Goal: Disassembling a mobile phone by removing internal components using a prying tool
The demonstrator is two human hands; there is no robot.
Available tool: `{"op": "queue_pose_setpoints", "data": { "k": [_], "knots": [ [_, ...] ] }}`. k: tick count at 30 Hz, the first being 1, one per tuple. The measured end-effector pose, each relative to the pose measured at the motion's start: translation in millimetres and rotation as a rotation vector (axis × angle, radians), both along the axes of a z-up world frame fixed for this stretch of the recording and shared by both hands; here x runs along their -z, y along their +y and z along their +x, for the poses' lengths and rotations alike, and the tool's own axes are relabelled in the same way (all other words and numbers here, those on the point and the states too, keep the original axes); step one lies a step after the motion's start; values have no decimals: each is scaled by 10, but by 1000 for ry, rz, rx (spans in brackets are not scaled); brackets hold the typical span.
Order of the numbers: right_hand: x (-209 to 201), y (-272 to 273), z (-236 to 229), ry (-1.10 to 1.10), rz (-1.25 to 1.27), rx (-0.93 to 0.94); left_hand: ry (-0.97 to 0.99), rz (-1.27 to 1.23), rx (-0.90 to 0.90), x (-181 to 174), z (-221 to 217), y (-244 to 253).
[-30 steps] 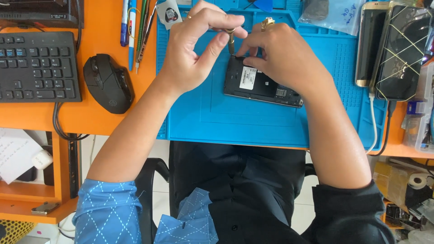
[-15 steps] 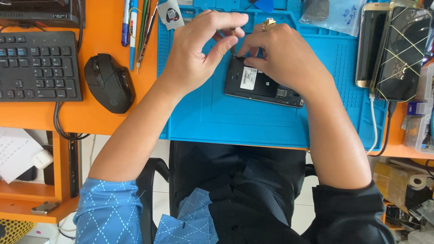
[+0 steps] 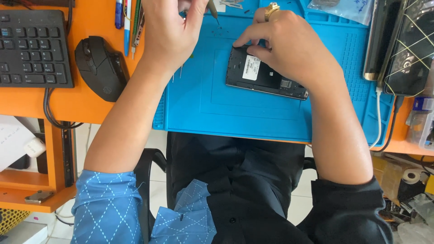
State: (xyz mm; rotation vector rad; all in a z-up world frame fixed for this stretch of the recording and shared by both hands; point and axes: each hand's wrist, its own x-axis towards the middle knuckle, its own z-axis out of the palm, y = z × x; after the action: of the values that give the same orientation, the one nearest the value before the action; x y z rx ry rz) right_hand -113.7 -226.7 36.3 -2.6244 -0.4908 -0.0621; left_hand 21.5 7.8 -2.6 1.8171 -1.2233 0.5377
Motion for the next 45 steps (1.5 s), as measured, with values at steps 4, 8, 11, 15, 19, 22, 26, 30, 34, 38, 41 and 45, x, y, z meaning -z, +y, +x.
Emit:
{"op": "queue_pose_setpoints", "data": {
  "k": [4,8,11,15,19,22,26,30,34,38,41,45],
  "knots": [
    [-15,5,-19,13,17,7,59,9,18,36,-29,-2],
    [-28,8,-37,16,26,8,84,26,19,37,-32,-4],
    [-7,27,-35,-39,19,24,65,44,-3,65,-32,-8],
    [73,63,-5,-157,70,83,133,-20,61,19,-44,-13],
    [136,115,34,-199,71,119,172,-127,110,-59,-61,-56],
    [122,146,41,-239,85,119,308,-232,270,-78,-89,-66],
    [90,172,43,-239,134,106,350,-250,290,-147,-136,-79],
    [89,167,54,-222,167,112,382,-271,307,-242,-173,-102],
    [78,178,61,-205,169,112,374,-266,293,-345,-217,-109],
    [70,182,62,-189,188,118,375,-258,296,-350,-218,-104],
    [68,185,66,-191,192,122,376,-254,282,-348,-218,-101],
    [83,193,67,-166,208,141,393,-232,266,-338,-232,-86]
  ]
}}
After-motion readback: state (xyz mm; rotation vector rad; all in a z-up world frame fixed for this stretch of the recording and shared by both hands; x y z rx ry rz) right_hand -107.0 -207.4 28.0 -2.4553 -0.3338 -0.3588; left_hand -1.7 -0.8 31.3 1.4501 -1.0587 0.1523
